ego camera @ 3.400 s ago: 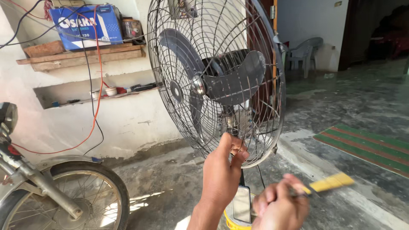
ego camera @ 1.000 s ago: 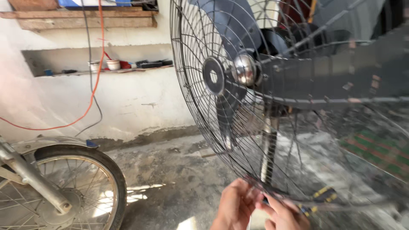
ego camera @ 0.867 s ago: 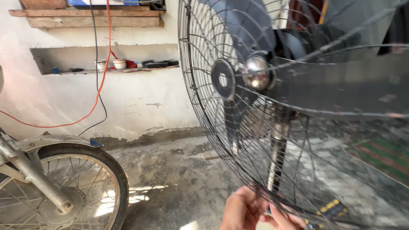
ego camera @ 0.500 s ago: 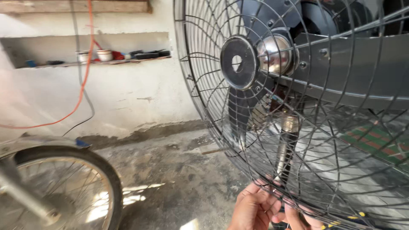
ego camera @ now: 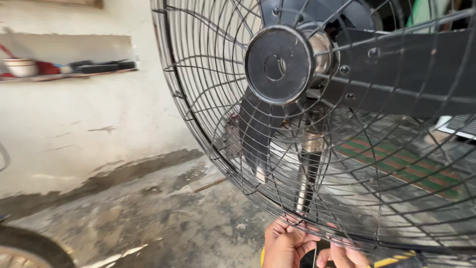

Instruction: The person uses a screwdriver to tighten screws on the front wire cage of a standing electric fan. They work around the lower perimeter of the cage, repeatedly engaging the screwdriver with fasteners while holding the cage steady with the other hand.

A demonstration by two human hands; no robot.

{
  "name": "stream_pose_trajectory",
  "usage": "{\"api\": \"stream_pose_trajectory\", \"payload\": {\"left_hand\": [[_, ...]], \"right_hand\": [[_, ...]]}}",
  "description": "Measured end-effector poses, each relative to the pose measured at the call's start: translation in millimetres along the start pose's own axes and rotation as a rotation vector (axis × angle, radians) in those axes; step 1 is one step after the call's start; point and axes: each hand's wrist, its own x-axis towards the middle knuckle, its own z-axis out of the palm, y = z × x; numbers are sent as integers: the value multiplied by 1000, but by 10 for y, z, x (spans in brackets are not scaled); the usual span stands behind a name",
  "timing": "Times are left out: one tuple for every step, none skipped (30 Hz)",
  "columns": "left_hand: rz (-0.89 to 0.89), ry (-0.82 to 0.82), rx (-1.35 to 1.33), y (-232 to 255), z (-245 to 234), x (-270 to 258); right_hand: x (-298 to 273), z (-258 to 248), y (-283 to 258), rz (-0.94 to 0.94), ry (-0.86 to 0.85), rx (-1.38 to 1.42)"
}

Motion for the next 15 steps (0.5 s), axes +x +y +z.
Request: {"api": "stream_pose_trajectory", "payload": {"left_hand": [[16,-30,12,-31,-42,33],[33,-61,24,-62,-84,66],[42,-104,-15,-102,-116,95],[50,-147,-54,-135,-147,118],[61,-192,-95,-157,-157,162],[69,-188,-110,-177,-151,200],[76,-177,-127,-200,-143,205],[82,-167,-144,-220,-129,194],[57,-185,-143,-231,-116,169],[32,-204,-142,-235,-88,141],[6,-224,-140,-233,-48,102],[-49,-148,-171,-241,8,45],[-101,-80,-202,-256,104,12],[-155,-11,-231,-267,199,-17],[-147,-34,-248,-270,261,-59]], "right_hand": [[-28,34,-77,0,-49,36],[-55,83,-153,83,53,17],[-94,149,-230,167,156,-3],[-119,213,-309,250,260,-22],[-68,228,-401,294,219,43],[-35,256,-473,339,179,107],[-39,277,-532,392,138,171],[-67,290,-574,370,170,139],[-131,306,-593,349,199,107],[-202,288,-618,329,229,75],[-281,259,-645,308,261,43],[-351,190,-695,288,292,11],[-369,96,-756,261,322,-23],[-370,-68,-876,378,382,-45],[-405,-257,-1040,501,444,-60]]}}
